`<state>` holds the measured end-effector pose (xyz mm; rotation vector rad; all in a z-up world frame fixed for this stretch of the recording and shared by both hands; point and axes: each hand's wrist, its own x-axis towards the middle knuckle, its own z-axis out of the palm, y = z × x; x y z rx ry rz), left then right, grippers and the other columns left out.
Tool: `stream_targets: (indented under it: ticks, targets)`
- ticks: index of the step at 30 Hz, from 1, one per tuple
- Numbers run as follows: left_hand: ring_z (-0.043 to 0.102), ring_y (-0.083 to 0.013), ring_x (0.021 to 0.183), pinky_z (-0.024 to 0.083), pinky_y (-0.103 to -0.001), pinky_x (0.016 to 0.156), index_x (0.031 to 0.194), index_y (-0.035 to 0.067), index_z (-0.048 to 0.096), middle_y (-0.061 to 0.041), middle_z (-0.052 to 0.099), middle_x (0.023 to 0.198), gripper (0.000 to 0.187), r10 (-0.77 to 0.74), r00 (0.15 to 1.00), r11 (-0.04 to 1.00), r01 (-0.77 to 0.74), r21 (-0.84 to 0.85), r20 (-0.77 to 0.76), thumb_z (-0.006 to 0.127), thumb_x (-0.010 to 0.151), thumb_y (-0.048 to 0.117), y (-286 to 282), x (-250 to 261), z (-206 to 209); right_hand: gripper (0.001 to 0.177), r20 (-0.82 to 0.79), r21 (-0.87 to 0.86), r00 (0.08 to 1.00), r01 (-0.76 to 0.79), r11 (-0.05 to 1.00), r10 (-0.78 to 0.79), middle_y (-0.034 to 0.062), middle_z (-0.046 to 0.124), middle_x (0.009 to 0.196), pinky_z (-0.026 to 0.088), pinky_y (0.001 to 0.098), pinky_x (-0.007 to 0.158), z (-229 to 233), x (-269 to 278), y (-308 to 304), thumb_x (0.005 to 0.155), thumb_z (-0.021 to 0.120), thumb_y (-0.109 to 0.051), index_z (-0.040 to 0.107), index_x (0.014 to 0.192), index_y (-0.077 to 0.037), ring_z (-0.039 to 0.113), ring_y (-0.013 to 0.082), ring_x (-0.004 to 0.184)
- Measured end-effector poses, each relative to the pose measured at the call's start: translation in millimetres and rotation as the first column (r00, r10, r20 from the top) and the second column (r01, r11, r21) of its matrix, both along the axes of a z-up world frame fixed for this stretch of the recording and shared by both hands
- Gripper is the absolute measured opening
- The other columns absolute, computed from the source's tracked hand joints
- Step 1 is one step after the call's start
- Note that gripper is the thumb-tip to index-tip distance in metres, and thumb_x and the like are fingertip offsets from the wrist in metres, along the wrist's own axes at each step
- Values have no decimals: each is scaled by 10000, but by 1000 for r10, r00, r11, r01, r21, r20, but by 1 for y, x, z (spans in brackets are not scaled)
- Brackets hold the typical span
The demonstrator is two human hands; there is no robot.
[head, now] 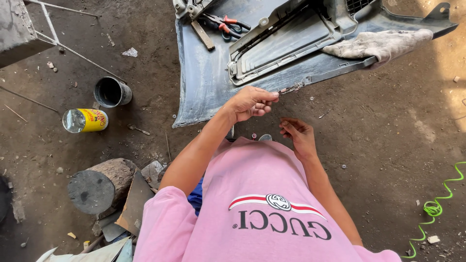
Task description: The person works on a large, detached car bumper, using their hands to pull and remove small pieces of debris from the edge. They then use a pair of pliers to grip and extract additional fragments from the bumper's surface.
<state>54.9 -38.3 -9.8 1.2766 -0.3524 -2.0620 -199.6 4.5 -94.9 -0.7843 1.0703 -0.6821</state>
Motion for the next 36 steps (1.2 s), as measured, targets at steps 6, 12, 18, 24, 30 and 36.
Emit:
stream_targets:
  ticks: [6, 12, 18, 24, 30, 36]
  targets:
    - [657, -91, 587, 551, -227, 514, 925, 9, 746, -42, 720, 827, 190, 6, 1000, 998, -5, 61, -13, 815, 820, 151, -9, -1, -1, 271, 31, -39, 999, 29, 999, -28, 66, 741, 958, 515, 244, 685, -5, 2, -3, 950, 747, -141, 733, 1168, 20, 661, 114, 795]
    - [515, -80, 464, 353, -223, 392, 782, -12, 735, -36, 620, 633, 124, 24, 986, 999, -19, -34, 168, 823, 800, 72, -12, -4, -16, 236, -5, -224, 995, 92, 970, -96, 74, 743, 947, 535, 235, 678, 26, 22, -19, 978, 725, -103, 734, 1176, 24, 671, 104, 777]
    - [494, -71, 512, 394, -273, 459, 743, 0, 723, -2, 613, 615, 99, 23, 794, 882, 270, -385, 608, 777, 756, 81, -11, -6, 7, 138, -259, -752, 940, -51, 658, -223, 91, 716, 956, 484, 245, 641, 111, 24, -35, 1021, 750, -59, 759, 1137, 16, 621, 116, 767]
    - [671, -331, 641, 551, -424, 615, 729, -2, 671, -174, 665, 698, 95, 268, 445, 448, 728, -519, 855, 721, 711, 78, -20, -5, 25, 129, -275, -961, 835, -245, 126, -476, 115, 697, 1142, 546, 383, 961, 179, 37, -78, 1050, 771, -106, 745, 1157, -39, 642, 260, 1101]
    - [699, -352, 726, 571, -460, 615, 827, 22, 639, -148, 668, 820, 61, 388, 141, 165, 962, -219, 911, 648, 816, 82, -19, -8, 34, 243, -494, -855, 834, -415, 311, -245, 76, 713, 1222, 420, 430, 1110, 163, 39, -100, 1094, 705, -286, 745, 1221, -83, 632, 284, 1192]
    - [690, -241, 655, 558, -386, 549, 744, 49, 624, -86, 593, 722, 169, 595, 168, -306, 952, 28, 786, 647, 875, 153, -24, 6, 48, 246, -493, -857, 833, -414, 308, -252, 89, 705, 1230, 397, 435, 1139, 165, 41, -99, 1130, 657, -290, 731, 1238, -82, 609, 290, 1204]
